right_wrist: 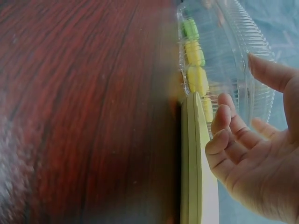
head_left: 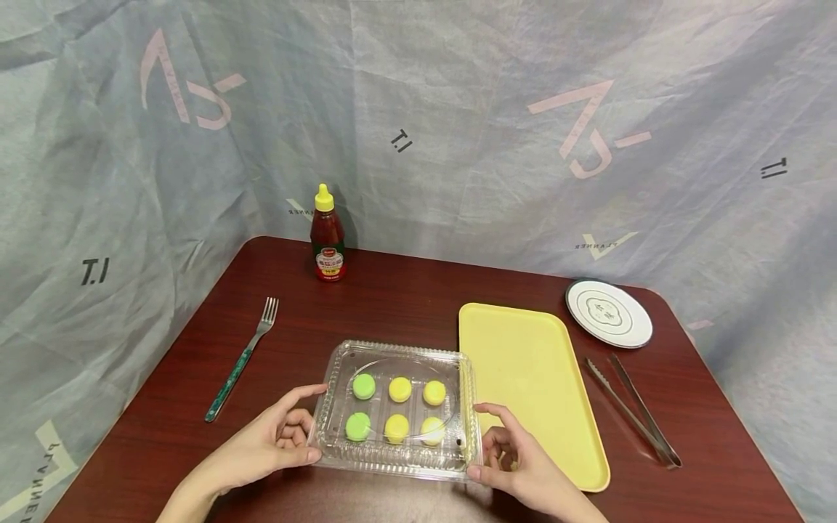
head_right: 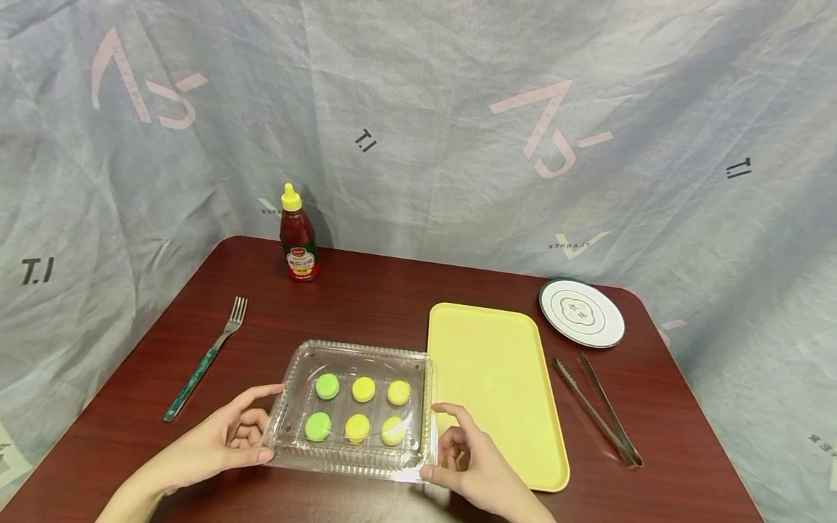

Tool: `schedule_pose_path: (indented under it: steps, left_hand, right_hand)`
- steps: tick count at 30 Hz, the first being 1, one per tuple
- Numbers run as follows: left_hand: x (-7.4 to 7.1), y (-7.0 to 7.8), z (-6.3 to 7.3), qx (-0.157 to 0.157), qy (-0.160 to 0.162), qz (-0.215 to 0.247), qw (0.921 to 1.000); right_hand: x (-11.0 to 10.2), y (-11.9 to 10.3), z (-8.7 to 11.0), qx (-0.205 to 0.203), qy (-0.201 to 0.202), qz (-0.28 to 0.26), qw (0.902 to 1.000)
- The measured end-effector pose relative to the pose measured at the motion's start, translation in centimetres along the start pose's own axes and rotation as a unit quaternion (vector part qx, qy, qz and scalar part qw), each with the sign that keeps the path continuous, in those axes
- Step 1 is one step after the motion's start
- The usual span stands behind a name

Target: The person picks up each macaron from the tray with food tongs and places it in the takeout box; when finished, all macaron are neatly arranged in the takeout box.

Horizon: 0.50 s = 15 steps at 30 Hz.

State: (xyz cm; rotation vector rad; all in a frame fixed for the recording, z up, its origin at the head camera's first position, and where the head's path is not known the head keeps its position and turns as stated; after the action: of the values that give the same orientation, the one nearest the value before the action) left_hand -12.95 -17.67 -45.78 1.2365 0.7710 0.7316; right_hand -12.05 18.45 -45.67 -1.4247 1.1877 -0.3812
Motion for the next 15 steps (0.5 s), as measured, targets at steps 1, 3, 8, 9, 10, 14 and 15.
schedule_pose_path:
  steps: [1,3,8,9,10,14,15]
  left_hand:
    - [0.02,0.02,0.02,0.0,-0.001,0.001,1.0]
    - [0.08,0.07,0.06,0.002,-0.003,0.0,1.0]
    - [0.21,0.28,0.25,0.004,0.007,-0.008,0.9999]
    - [0.25,0.33,0.28,0.005,0.011,-0.009,0.9999]
    - [0.28,0.37,0.32,0.005,0.015,-0.011,0.9998]
    - [0.3,0.19,0.51,-0.014,0.03,-0.008,0.9994]
    - [0.3,0.1,0.55,-0.021,0.03,-0.007,0.9993]
  right_hand:
    - [-0.01,-0.03,0.01,-0.002,0.003,0.003,1.0]
    - [-0.02,-0.06,0.08,-0.003,0.008,0.009,0.9999]
    - [-0.02,0.01,0.35,0.018,0.023,0.01,0.9995]
    - [-0.02,0.0,0.4,0.019,0.024,0.008,0.9995]
    - [-0.02,0.04,0.44,0.024,0.025,0.008,0.9994]
    - [0.0,0.02,0.52,0.024,0.023,0.006,0.9994]
    - [0.0,0.03,0.52,0.024,0.021,0.006,0.9995]
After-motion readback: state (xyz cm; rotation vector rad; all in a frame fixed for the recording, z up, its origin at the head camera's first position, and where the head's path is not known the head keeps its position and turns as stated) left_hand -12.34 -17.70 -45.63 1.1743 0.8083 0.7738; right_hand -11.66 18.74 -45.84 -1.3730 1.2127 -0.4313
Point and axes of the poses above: each hand's wrist, its own z-axis away from the middle knuckle, its own x-axis out of the palm, y = z × x, the point moved 5 cm from there along -z, towards the middle knuckle, and after that the axes turned 9 degrees about -x, right-handed, at the moved point
